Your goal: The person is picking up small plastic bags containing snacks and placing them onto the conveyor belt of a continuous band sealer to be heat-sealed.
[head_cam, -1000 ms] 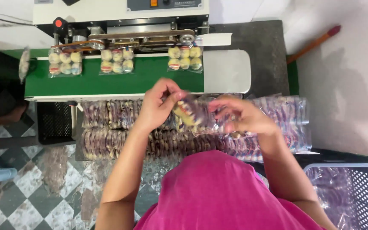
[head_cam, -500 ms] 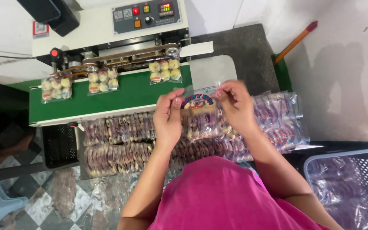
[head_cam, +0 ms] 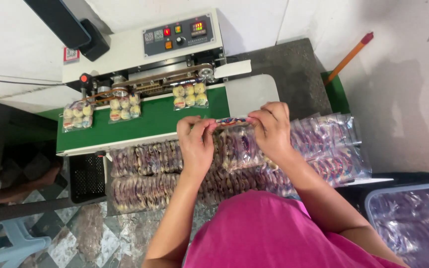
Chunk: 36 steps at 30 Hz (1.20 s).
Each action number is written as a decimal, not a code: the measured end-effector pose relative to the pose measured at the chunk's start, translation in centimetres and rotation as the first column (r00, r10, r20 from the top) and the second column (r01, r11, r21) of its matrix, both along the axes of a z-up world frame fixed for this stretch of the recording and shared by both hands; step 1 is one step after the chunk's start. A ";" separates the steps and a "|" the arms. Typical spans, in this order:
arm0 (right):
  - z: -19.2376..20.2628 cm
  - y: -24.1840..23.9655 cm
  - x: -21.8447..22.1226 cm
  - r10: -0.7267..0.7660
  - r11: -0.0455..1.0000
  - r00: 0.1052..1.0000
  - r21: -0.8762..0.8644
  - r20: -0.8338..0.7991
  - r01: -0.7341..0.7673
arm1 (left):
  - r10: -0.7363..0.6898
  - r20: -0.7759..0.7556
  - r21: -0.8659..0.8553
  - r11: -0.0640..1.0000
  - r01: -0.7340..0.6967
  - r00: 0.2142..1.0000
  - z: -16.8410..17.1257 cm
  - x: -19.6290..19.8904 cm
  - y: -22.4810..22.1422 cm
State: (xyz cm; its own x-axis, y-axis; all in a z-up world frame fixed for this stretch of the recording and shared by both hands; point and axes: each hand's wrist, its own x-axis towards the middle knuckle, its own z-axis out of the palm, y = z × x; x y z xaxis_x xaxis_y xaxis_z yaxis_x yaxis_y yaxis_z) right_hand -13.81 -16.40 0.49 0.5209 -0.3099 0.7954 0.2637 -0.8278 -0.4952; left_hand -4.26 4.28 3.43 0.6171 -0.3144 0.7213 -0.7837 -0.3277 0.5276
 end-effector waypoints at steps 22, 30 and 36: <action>-11.2 -9.4 19.4 -0.063 0.753 0.866 0.546 -0.495 0.367 | -0.301 -0.914 -0.391 0.835 -0.387 0.273 -14.2 16.0 -10.2; -8.3 -8.2 20.3 -0.029 0.887 0.738 0.322 -0.674 0.329 | -0.141 -0.675 0.301 0.844 0.444 0.724 -2.2 8.7 3.7; -2.4 -6.9 16.9 0.270 0.752 0.766 0.625 -0.583 0.211 | -0.168 -0.532 0.442 0.781 0.441 0.830 -6.4 7.8 4.2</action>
State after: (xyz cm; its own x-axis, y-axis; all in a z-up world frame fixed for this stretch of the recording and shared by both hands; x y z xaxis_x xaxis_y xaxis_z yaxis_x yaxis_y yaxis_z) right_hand 3.08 -23.35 -1.94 0.8169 -0.5705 -0.0849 -0.2732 -0.2530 -0.9281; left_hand 3.55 8.50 -3.00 0.6198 -0.7829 0.0539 -0.6151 -0.4420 0.6529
